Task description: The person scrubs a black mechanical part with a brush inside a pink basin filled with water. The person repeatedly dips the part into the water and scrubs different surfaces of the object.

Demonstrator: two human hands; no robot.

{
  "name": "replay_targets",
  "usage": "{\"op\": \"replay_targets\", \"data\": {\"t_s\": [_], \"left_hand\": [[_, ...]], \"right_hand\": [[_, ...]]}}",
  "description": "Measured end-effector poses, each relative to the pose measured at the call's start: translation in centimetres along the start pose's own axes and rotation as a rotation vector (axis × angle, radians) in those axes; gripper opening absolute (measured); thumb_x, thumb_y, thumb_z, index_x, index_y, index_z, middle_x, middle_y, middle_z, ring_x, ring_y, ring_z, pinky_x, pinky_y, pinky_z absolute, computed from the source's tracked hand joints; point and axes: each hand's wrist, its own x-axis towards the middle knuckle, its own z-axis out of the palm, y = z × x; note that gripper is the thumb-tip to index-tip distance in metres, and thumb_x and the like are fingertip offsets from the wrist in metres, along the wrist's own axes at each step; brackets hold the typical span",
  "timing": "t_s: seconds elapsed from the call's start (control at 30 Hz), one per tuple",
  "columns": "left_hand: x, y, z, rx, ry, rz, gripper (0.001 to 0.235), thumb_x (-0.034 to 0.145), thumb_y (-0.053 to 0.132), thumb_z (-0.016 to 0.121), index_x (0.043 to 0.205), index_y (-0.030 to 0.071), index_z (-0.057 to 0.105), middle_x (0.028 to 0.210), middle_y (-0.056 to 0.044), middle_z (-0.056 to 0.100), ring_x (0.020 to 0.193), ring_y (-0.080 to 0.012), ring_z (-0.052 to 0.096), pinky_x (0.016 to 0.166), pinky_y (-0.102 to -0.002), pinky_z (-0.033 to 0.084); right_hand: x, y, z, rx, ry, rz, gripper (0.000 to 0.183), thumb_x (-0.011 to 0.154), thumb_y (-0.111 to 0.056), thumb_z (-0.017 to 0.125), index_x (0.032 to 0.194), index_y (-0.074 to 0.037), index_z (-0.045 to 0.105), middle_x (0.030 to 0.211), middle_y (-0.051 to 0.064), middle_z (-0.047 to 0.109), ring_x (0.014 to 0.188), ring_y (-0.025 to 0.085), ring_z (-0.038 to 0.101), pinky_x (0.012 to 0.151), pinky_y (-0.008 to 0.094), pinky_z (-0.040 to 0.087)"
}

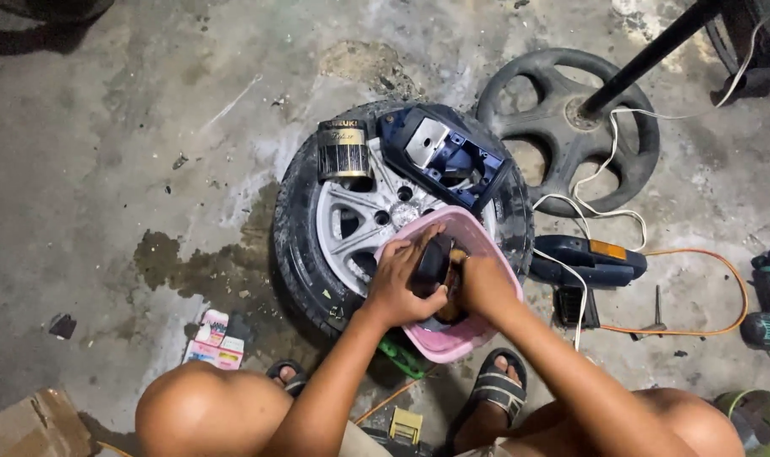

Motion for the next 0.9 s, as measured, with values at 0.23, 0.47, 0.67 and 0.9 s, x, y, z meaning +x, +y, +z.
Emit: {"op": "replay_targets", "data": {"t_s": [0.23, 0.47, 0.67, 0.9], "left_hand": [[0.2, 0.1, -0.2, 0.014, 0.013, 0.011, 0.104, 0.063, 0.036, 0.078, 0.156, 0.007, 0.040, 0.130, -0.012, 0.070, 0.112, -0.0291, 0.071, 0.108, -0.043, 0.040], [0.1, 0.2, -0.1, -0.031, 0.008, 0.000, 0.100, 0.064, 0.033, 0.076, 0.154, 0.008, 0.041, 0.138, -0.015, 0.065, 0.118, -0.0325, 0.069, 0.107, -0.044, 0.040], [0.2, 0.1, -0.1, -0.030, -0.021, -0.020, 0.101, 0.064, 0.031, 0.074, 0.157, 0.009, 0.041, 0.136, -0.014, 0.067, 0.113, -0.0332, 0.070, 0.108, -0.045, 0.040], [0.4, 0.4, -0.5, 0.016, -0.021, 0.002, 0.103, 0.060, 0.027, 0.078, 0.154, 0.007, 0.042, 0.132, -0.016, 0.068, 0.112, -0.0331, 0.071, 0.109, -0.046, 0.040]], "right_hand": [[1.4, 2.6, 5.2, -0.011, -0.030, 0.029, 0.016, 0.079, -0.006, 0.069, 0.083, 0.009, 0.069, 0.068, 0.025, 0.070, 0.072, 0.045, 0.074, 0.057, 0.052, 0.059], [-2.0, -3.3, -7.0, 0.128, -0.210, 0.247, 0.043, 0.080, -0.025, 0.072, 0.115, -0.001, 0.073, 0.097, 0.029, 0.075, 0.101, 0.049, 0.072, 0.082, 0.057, 0.059], [-6.5, -6.0, -12.4, 0.514, 0.213, 0.053, 0.033, 0.076, -0.015, 0.069, 0.108, -0.013, 0.078, 0.081, 0.021, 0.072, 0.085, 0.042, 0.071, 0.073, 0.047, 0.057], [-6.8, -6.3, -11.3, 0.638, 0.460, -0.400, 0.040, 0.079, 0.005, 0.060, 0.111, -0.010, 0.079, 0.102, 0.021, 0.075, 0.103, 0.042, 0.072, 0.083, 0.048, 0.058]]}}
